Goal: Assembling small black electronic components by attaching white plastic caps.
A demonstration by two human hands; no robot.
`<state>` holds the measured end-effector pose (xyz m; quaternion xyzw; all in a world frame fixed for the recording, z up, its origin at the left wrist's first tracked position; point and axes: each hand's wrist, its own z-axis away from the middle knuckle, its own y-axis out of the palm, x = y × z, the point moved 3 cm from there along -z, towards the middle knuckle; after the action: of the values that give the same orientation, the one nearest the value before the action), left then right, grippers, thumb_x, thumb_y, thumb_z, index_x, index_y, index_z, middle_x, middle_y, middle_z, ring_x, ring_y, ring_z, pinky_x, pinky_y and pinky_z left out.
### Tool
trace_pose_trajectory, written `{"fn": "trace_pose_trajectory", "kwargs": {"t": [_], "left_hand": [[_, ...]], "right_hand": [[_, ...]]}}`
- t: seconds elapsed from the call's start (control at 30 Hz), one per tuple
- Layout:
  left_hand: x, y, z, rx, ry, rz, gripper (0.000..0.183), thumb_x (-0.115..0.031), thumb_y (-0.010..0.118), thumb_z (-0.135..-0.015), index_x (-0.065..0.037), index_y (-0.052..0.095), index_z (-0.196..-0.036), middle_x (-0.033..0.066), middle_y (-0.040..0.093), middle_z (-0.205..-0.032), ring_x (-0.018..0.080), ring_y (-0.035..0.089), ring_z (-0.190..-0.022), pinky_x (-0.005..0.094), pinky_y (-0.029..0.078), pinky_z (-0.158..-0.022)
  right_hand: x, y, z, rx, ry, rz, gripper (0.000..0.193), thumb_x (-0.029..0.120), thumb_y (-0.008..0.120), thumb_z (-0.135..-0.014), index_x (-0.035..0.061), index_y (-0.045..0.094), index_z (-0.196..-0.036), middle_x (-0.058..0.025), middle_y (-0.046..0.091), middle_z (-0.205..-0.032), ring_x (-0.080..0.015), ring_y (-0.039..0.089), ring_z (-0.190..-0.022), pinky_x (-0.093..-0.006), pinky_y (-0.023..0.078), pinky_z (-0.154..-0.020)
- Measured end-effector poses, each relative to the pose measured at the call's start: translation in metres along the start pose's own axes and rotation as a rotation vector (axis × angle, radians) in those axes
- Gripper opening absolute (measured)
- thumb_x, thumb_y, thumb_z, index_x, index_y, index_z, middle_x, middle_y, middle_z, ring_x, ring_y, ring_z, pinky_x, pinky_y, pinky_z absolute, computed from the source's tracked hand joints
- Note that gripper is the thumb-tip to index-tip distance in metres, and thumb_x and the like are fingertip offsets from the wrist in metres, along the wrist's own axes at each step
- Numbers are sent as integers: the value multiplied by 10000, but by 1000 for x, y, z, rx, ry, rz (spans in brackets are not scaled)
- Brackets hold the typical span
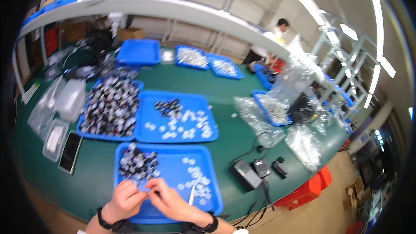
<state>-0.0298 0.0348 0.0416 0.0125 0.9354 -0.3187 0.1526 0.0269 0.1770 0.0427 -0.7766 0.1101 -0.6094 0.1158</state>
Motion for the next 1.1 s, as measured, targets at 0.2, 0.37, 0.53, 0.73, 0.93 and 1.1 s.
{"fn": "trace_pose_trajectory", "kwargs": {"t": [0.2, 0.37, 0.53, 0.73, 0.93, 1.1], "left_hand": [[-22, -12, -2, 17, -171, 209, 100, -37, 655, -671, -16, 558, -682, 121, 419, -646, 298, 439, -603, 383, 333, -528], [-29, -16, -9, 37, -344, 447, 111, 5, 641, -698, -4, 546, -640, 86, 409, -604, 219, 402, -517, 329, 298, -477], [-46, -27, -17, 45, -433, 504, 53, 7, 635, -721, 2, 601, -681, 60, 461, -607, 156, 412, -486, 276, 286, -445], [-59, -33, -11, 103, -395, 555, 20, 51, 642, -672, 33, 652, -673, 63, 547, -567, 127, 479, -507, 253, 345, -468], [-66, -34, 10, -37, -283, 881, 27, 49, 645, -710, 55, 645, -736, 89, 559, -618, 145, 476, -538, 255, 347, -476], [-62, -44, 17, -47, -307, 882, 31, 45, 643, -716, 54, 653, -743, 92, 570, -636, 137, 481, -549, 250, 350, -483]], "right_hand": [[37, -3, 13, 244, -126, 376, 74, 54, 479, -855, 32, 464, -924, -121, 433, -792, -258, 492, -689, -334, 427, -633], [24, -6, 29, 239, -169, 494, 120, 44, 518, -827, 23, 443, -919, -156, 435, -821, -312, 481, -700, -356, 414, -643], [51, -10, 37, 177, -310, 548, 155, 46, 546, -808, 30, 444, -924, -181, 436, -836, -339, 485, -745, -380, 416, -663], [54, -11, 53, 114, -369, 172, 85, 56, 552, -832, -7, 503, -863, -138, 545, -795, -279, 573, -716, -339, 460, -610], [63, 2, 67, 150, -334, 147, 93, 51, 588, -827, -9, 518, -823, -123, 556, -705, -254, 565, -609, -325, 437, -526], [65, 5, 62, 100, -296, 135, 87, 55, 608, -820, -4, 545, -822, -104, 567, -668, -204, 558, -543, -303, 425, -479]]}}
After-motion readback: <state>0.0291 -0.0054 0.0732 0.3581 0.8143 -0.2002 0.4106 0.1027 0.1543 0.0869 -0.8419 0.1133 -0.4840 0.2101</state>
